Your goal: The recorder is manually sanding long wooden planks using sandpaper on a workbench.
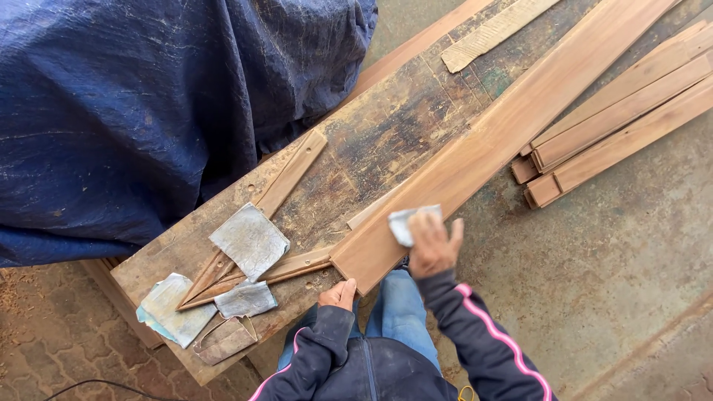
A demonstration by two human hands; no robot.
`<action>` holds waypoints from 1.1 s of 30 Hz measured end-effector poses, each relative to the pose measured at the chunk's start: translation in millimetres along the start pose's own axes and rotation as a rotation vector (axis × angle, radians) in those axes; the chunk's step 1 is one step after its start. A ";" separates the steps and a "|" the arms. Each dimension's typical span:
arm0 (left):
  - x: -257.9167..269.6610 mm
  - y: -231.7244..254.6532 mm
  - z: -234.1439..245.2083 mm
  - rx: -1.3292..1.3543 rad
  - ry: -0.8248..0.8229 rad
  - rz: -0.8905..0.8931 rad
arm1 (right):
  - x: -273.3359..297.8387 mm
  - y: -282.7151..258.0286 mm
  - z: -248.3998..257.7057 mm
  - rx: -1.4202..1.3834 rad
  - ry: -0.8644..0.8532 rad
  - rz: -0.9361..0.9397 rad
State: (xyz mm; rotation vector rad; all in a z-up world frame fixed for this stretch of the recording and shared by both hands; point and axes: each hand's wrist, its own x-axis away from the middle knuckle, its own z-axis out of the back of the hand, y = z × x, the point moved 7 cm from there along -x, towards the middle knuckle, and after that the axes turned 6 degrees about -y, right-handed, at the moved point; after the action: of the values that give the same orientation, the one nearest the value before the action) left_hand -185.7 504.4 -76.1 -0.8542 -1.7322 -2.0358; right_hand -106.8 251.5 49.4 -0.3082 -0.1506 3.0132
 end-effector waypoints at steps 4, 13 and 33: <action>1.0 -9.8 -1.7 -0.069 0.008 0.034 | 9.6 -17.1 1.7 -0.122 -0.014 0.313; 1.6 0.4 -3.2 -0.019 0.015 0.043 | 7.5 -44.3 0.1 -0.122 -0.051 0.454; -0.7 -10.3 -2.9 -0.047 0.009 0.058 | 29.2 -31.3 -0.2 -0.132 -0.101 0.312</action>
State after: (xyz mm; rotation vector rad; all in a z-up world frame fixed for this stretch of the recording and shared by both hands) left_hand -192.0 503.6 -84.7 -0.8980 -1.6418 -2.0470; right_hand -132.1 285.9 47.0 -0.2073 -0.3407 3.3373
